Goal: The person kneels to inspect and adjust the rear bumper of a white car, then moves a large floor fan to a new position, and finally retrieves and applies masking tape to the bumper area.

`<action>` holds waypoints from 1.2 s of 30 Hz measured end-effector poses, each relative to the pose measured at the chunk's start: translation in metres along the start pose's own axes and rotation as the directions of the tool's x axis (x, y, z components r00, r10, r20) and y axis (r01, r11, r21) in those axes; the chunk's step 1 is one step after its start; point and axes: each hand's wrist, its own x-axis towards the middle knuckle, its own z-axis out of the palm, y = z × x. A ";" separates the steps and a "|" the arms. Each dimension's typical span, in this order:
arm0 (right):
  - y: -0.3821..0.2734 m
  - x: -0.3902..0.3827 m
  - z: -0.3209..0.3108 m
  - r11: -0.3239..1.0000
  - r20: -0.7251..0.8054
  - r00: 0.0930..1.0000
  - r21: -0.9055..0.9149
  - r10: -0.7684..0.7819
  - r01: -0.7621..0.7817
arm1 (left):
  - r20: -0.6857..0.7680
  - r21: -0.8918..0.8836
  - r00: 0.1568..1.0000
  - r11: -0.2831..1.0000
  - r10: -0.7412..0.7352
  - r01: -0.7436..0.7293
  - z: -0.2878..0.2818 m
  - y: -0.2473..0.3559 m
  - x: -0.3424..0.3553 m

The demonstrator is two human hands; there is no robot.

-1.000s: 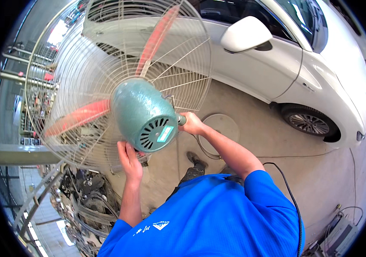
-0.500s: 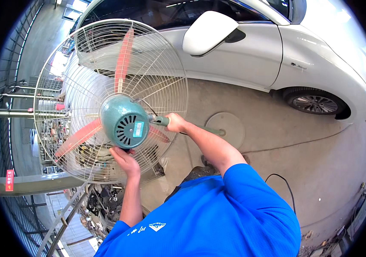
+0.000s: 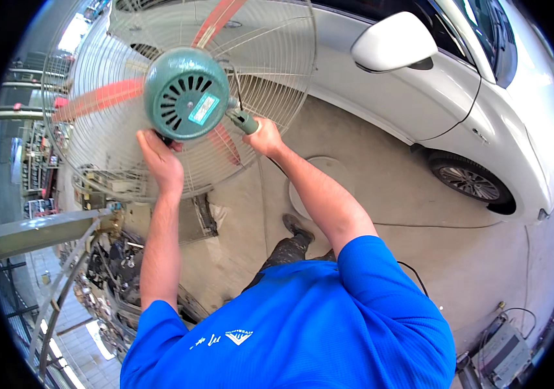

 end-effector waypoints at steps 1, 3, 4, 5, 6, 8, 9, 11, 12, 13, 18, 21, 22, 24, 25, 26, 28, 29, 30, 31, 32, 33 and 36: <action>0.000 0.003 0.007 1.000 -0.004 1.000 0.007 0.023 -0.023 | 0.006 -0.028 1.000 1.000 0.015 -0.015 -0.005 -0.010 0.007; 0.003 0.013 0.022 0.999 -0.062 0.998 -0.042 0.001 -0.004 | 0.029 -0.039 0.999 0.999 0.034 -0.033 -0.014 -0.028 0.021; -0.001 0.014 0.029 0.999 -0.071 0.997 -0.054 0.000 -0.003 | 0.020 -0.031 0.999 0.999 0.040 -0.039 -0.022 -0.035 0.025; -0.002 0.014 0.031 0.997 -0.089 0.996 -0.071 0.002 -0.009 | 0.028 -0.098 1.000 0.995 0.008 -0.005 -0.021 -0.040 0.030; -0.006 0.015 0.034 0.998 -0.101 0.994 -0.058 0.028 -0.034 | -0.002 -0.136 1.000 0.991 -0.008 0.007 -0.021 -0.047 0.035; -0.009 0.016 0.037 0.999 -0.110 0.993 -0.005 0.048 -0.049 | 0.048 -0.055 0.998 0.998 0.047 -0.044 -0.026 -0.059 0.048; -0.008 0.018 0.039 0.999 -0.109 0.993 0.030 0.035 -0.031 | 0.058 -0.046 0.998 0.999 0.024 -0.022 -0.027 -0.055 0.049; -0.008 0.020 0.049 0.998 -0.131 0.989 0.009 0.063 -0.062 | 0.075 0.013 0.997 1.000 0.001 -0.002 -0.033 -0.056 0.055; -0.006 0.022 0.053 1.000 -0.133 0.991 -0.007 0.028 -0.029 | 0.074 0.006 0.997 1.000 0.015 -0.015 -0.037 -0.058 0.057; -0.008 0.023 0.055 0.999 -0.123 0.992 -0.025 0.039 -0.042 | 0.076 -0.003 0.997 1.000 0.030 -0.029 -0.039 -0.058 0.058; -0.007 0.016 0.060 1.000 -0.126 0.992 -0.020 0.017 -0.019 | 0.091 0.132 0.996 0.991 0.010 -0.022 -0.049 -0.058 0.053; -0.006 0.009 0.070 1.000 -0.086 0.996 0.019 0.020 -0.018 | 0.061 0.181 0.998 0.983 0.017 -0.028 -0.057 -0.050 0.045; -0.004 0.005 0.073 0.999 -0.076 0.997 0.034 0.022 -0.020 | 0.053 0.193 0.998 0.981 0.018 -0.028 -0.060 -0.050 0.043; 0.001 -0.003 0.081 0.997 -0.063 0.998 0.074 0.002 0.003 | 0.026 0.212 0.999 0.977 0.024 -0.029 -0.068 -0.049 0.036; 0.003 -0.006 0.083 0.996 -0.059 0.998 0.092 -0.014 0.019 | 0.009 0.221 1.000 0.975 0.029 -0.031 -0.072 -0.049 0.032; 0.005 -0.010 0.084 0.995 -0.050 0.999 0.097 -0.017 0.022 | -0.007 0.233 0.999 0.972 0.035 -0.032 -0.075 -0.049 0.029; 0.005 -0.024 0.091 0.995 -0.014 1.000 0.101 0.000 0.001 | -0.052 0.269 0.997 0.962 0.056 -0.040 -0.088 -0.054 0.017; 0.002 -0.030 0.095 0.995 0.007 1.000 0.095 0.006 -0.006 | -0.083 0.290 0.994 0.956 0.072 -0.045 -0.097 -0.062 0.012; -0.001 -0.038 0.100 0.997 0.024 1.000 0.074 0.019 -0.021 | -0.114 0.328 0.989 0.943 0.094 -0.051 -0.106 -0.072 0.004; -0.002 -0.043 0.105 0.998 0.034 0.999 0.063 0.013 -0.015 | -0.143 0.383 0.982 0.922 0.125 -0.061 -0.118 -0.089 -0.004; -0.001 -0.050 0.111 0.998 0.049 0.999 0.055 0.014 -0.016 | -0.170 0.441 0.974 0.895 0.152 -0.063 -0.131 -0.104 -0.012; 0.000 -0.055 0.118 0.999 0.065 0.998 0.048 0.014 -0.017 | -0.194 0.498 0.964 0.865 0.181 -0.062 -0.142 -0.117 -0.020; -0.004 -0.075 0.139 0.999 0.145 0.989 0.031 0.023 -0.027 | -0.123 0.226 0.989 0.969 -0.077 0.103 -0.170 -0.096 -0.045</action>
